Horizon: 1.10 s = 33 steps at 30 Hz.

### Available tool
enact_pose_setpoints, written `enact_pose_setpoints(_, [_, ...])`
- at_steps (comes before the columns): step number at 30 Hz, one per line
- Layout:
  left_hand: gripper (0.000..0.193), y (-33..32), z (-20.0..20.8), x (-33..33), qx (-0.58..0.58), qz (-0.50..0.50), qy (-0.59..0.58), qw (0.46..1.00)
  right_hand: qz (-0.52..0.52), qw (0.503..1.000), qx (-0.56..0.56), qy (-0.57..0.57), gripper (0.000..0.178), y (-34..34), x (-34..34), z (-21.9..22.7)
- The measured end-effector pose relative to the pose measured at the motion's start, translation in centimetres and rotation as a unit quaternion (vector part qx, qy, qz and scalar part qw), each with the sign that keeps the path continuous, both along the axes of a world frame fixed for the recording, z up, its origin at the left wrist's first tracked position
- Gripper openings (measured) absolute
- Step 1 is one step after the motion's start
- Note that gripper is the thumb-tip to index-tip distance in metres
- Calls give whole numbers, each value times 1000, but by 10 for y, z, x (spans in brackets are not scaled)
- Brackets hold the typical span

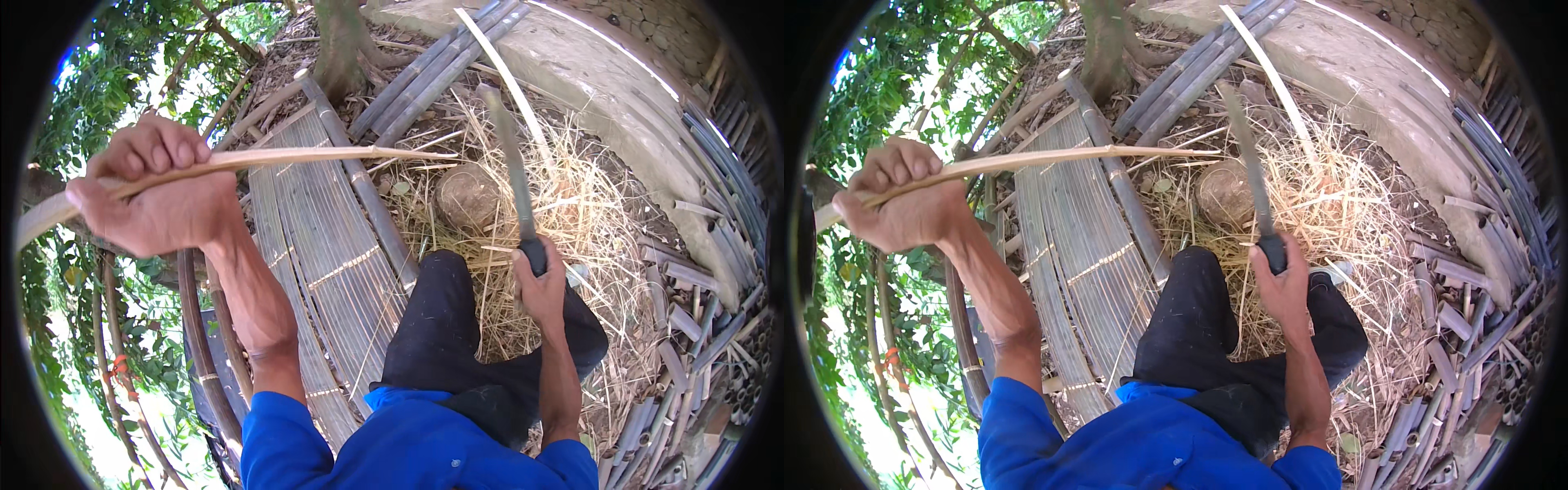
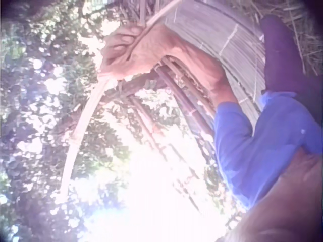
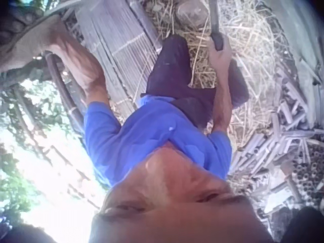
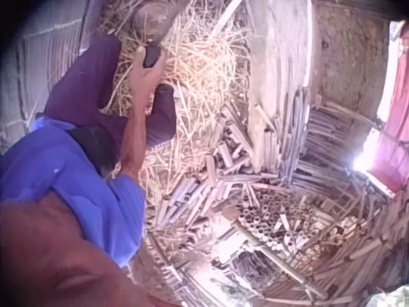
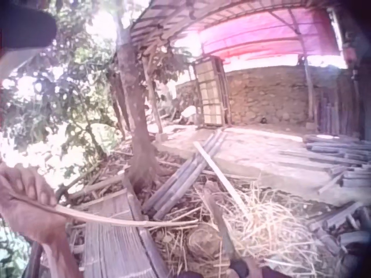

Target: The person uses a blade to shave thin strips from a length of bamboo, moving the tool repeatedly along the surface while holding the piece by hand.

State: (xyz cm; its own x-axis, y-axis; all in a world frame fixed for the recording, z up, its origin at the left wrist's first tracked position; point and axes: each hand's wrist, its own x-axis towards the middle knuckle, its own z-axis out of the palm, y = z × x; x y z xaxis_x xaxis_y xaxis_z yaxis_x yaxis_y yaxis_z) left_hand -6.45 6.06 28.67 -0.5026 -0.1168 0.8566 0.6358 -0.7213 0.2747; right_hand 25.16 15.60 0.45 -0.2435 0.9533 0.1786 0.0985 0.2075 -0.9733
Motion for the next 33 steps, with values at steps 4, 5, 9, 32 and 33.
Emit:
enact_pose_setpoints(4, [57, -26, 8, 0, -41, -218, 136, 966, 1, 999, 28, -36, 33, -13, -18, 22])
enact_pose_setpoints(5, [57, -22, 0, 4, -41, -224, 135, 964, -6, 995, 73, -70, 32, -11, -20, 30])
enact_pose_setpoints(9, [47, 30, -63, 47, -43, -146, 169, 974, 46, 988, -11, -150, 38, 2, -16, 35])
enact_pose_setpoints(32, [39, 138, -128, 137, -4, 5, 153, 988, 136, 947, 278, -83, 34, 89, -41, 13])
enact_pose_setpoints(33, [40, 142, -127, 141, -4, 8, 162, 987, 134, 948, 279, -80, 34, 105, -44, -1])
